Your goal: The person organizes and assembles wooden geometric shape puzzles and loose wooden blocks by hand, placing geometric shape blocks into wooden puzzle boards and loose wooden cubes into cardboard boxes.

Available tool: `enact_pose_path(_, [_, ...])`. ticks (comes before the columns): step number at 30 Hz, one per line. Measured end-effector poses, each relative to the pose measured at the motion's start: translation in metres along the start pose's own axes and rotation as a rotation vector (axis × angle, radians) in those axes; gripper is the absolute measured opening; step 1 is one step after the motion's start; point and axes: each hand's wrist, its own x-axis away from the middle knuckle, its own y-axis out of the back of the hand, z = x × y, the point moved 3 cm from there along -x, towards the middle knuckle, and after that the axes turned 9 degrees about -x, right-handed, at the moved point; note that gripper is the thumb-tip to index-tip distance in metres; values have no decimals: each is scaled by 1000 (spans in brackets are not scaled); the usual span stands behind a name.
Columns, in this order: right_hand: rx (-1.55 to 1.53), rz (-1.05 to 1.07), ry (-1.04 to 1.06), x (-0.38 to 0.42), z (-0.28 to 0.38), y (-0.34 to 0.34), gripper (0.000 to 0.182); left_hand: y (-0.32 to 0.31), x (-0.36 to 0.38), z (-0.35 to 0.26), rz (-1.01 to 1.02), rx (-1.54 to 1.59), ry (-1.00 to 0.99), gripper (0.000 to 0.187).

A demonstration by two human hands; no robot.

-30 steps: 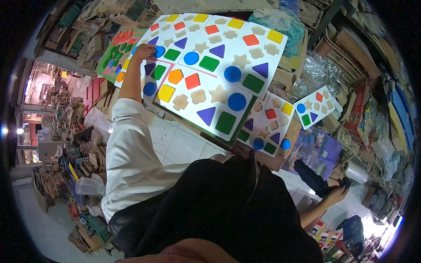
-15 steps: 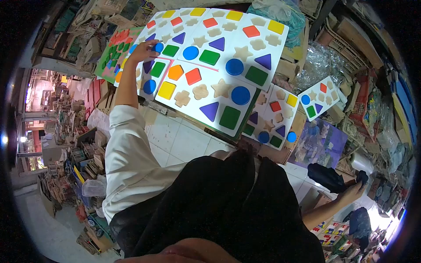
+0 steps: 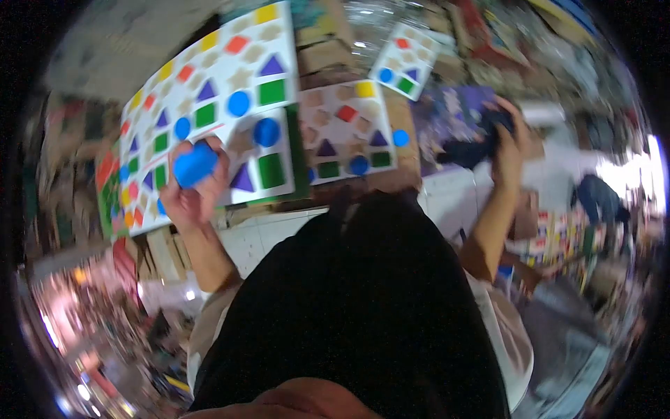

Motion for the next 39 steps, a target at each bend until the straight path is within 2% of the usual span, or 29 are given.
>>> enact_pose_path(1, [182,39,176,-4,-5,3,32,-22,2,22,162,135,86,50])
enact_pose_path(2, [-35,4,4,2,-9,-5,29,-52,2,41,175,219,164,45])
enact_pose_path(3, [-21,23,55,1,-18,-4,27,-68,1,62,221,265,271,45])
enact_pose_path(4, [-161,48,-73,8,-23,-12,27,-88,0,81,243,311,320,43])
enact_pose_path(6, [-284,52,-176,16,-37,-17,22,-115,-7,107,309,328,314,38])
enact_pose_path(8, [-401,42,-221,26,-30,-34,21,-132,-12,129,325,388,480,30])
enact_pose_path(9, [-431,37,-289,30,-32,-36,24,-141,-15,135,342,387,488,30])
enact_pose_path(10, [-463,36,-359,33,-36,-37,26,-147,-18,141,269,335,499,27])
enact_pose_path(12, [-551,16,-395,40,-40,-43,28,-154,-26,152,201,279,513,23])
enact_pose_path(13, [-635,8,-435,42,-44,-46,30,-154,-31,160,132,85,488,23])
enact_pose_path(14, [-638,0,-432,44,-48,-48,30,-152,-36,169,63,-108,458,22])
enact_pose_path(15, [-574,18,-461,45,-53,-50,30,-152,-43,180,106,-169,264,22])
enact_pose_path(16, [-510,35,-491,46,-54,-54,31,-157,-47,184,114,-171,266,22])
enact_pose_path(18, [-436,-46,-432,49,-52,-56,24,-169,-54,181,141,-680,-61,21])
enact_pose_path(19, [-306,27,-271,46,-50,-55,22,-170,-59,182,165,-719,-66,13])
enact_pose_path(21, [-38,109,-1,40,-39,-49,19,-169,-70,180,153,-637,-59,10])
enact_pose_path(22, [-42,106,-1,34,-35,-41,19,-168,-74,177,134,-553,-52,8])
enact_pose_path(24, [615,220,440,25,-17,-31,18,-168,-84,170,127,-541,-59,6])
enact_pose_path(25, [620,301,291,22,-11,-28,21,-168,-89,165,148,-581,-97,7])
enact_pose_path(26, [612,310,292,17,-4,-25,21,-168,-94,162,165,-622,-135,7])
enact_pose_path(28, [439,459,340,4,5,-25,27,-172,-102,160,161,-612,-176,5])
enact_pose_path(30, [287,535,353,-12,12,-25,27,-178,-107,163,167,-611,42,6])
enact_pose_path(31, [-147,508,108,-19,15,-25,26,-176,-110,176,122,-350,191,19])
enact_pose_path(32, [-568,463,-158,-27,14,-27,25,-178,-115,189,50,75,375,32])
enact_pose_path(34, [-724,411,-177,-50,5,-21,29,-184,-125,191,-20,175,373,37])
enact_pose_path(35, [-637,474,-151,-61,0,-17,30,-188,-129,191,-72,130,322,37])
enact_pose_path(37, [-169,521,28,-74,-1,-20,31,-198,-141,192,-246,107,306,28])
enact_pose_path(38, [209,491,186,-74,2,-24,33,-199,-148,196,-314,100,272,24])
enact_pose_path(39, [405,558,574,-73,-5,-28,35,-197,-157,201,-346,129,240,21])
